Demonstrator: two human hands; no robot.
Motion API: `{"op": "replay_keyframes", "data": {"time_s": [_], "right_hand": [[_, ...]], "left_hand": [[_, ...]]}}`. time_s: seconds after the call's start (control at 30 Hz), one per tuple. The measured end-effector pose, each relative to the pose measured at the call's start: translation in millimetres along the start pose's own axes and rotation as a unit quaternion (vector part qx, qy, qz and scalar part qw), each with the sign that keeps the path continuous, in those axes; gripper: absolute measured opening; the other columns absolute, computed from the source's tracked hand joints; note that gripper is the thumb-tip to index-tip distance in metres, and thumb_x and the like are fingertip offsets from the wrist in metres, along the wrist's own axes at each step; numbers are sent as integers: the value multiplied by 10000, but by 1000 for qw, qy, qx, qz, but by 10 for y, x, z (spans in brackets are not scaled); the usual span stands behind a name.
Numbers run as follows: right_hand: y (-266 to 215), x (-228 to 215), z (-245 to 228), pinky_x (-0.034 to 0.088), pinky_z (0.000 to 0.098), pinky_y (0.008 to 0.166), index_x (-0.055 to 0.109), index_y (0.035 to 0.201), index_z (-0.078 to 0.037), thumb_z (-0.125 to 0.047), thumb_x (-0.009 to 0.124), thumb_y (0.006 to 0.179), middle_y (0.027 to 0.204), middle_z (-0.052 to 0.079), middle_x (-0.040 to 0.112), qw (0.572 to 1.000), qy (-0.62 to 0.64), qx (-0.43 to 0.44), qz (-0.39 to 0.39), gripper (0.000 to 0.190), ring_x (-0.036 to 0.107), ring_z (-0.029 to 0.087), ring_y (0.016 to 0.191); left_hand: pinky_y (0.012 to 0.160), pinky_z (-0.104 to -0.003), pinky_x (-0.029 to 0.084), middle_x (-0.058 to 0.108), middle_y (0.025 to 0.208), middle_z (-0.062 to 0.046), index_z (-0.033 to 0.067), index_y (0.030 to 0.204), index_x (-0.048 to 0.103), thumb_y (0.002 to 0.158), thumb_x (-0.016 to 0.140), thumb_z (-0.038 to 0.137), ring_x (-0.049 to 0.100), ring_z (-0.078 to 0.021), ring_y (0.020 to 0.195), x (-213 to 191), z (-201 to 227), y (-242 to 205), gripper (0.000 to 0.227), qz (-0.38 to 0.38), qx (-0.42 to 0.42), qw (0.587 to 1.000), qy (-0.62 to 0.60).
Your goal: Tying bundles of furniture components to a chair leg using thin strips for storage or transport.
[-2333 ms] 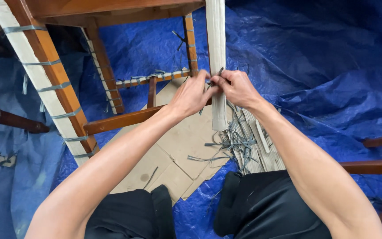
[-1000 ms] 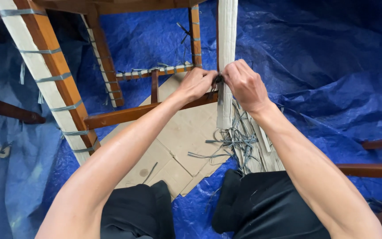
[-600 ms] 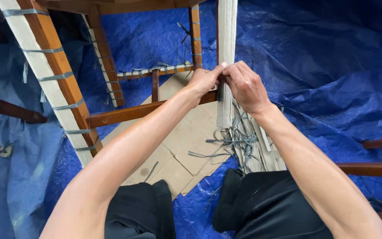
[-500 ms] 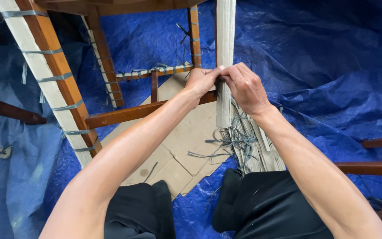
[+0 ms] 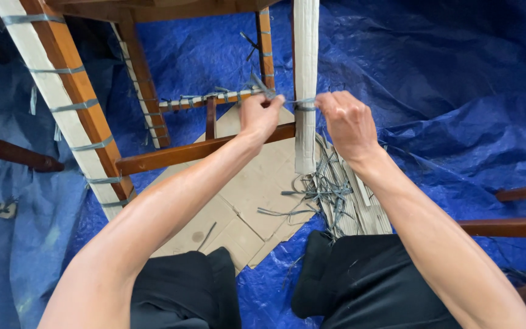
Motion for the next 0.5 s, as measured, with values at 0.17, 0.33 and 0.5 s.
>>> {"op": "replay_keyframes", "data": {"time_s": [0.17, 0.33, 0.5], "right_hand": [[-175, -3, 107, 546, 482, 745, 698, 983, -41, -48, 602, 956, 926, 181, 714, 992, 51, 77, -80, 100, 691, 383, 883], [-196, -55, 52, 520, 522, 732, 669, 985, -40, -95, 587, 964, 926, 198, 705, 980, 101, 101, -142, 101, 672, 416, 887], [-218, -19, 237, 514, 525, 723, 633, 994, -54, -61, 554, 949, 923, 172, 704, 980, 90, 92, -154, 91, 665, 401, 914]], "left_hand": [[714, -370, 524, 745, 786, -97, -8, 886, 721, 937, 685, 323, 668, -179, 706, -55, 30, -28, 337, 10, 10, 999, 49], [727, -301, 567, 768, 952, -74, 15, 991, 694, 1031, 546, 267, 707, -130, 810, 124, -110, 118, 296, -68, 78, 980, -172], [665, -266, 549, 740, 957, -62, 34, 977, 612, 1083, 449, 276, 732, -103, 831, 106, -153, 290, 310, -141, 61, 956, -249]]}}
Point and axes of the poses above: each hand's wrist, its own y-axis towards the middle knuckle, its own x-axis out of the palm, z = x × y, the point moved 1 cm from there along y, towards the middle knuckle
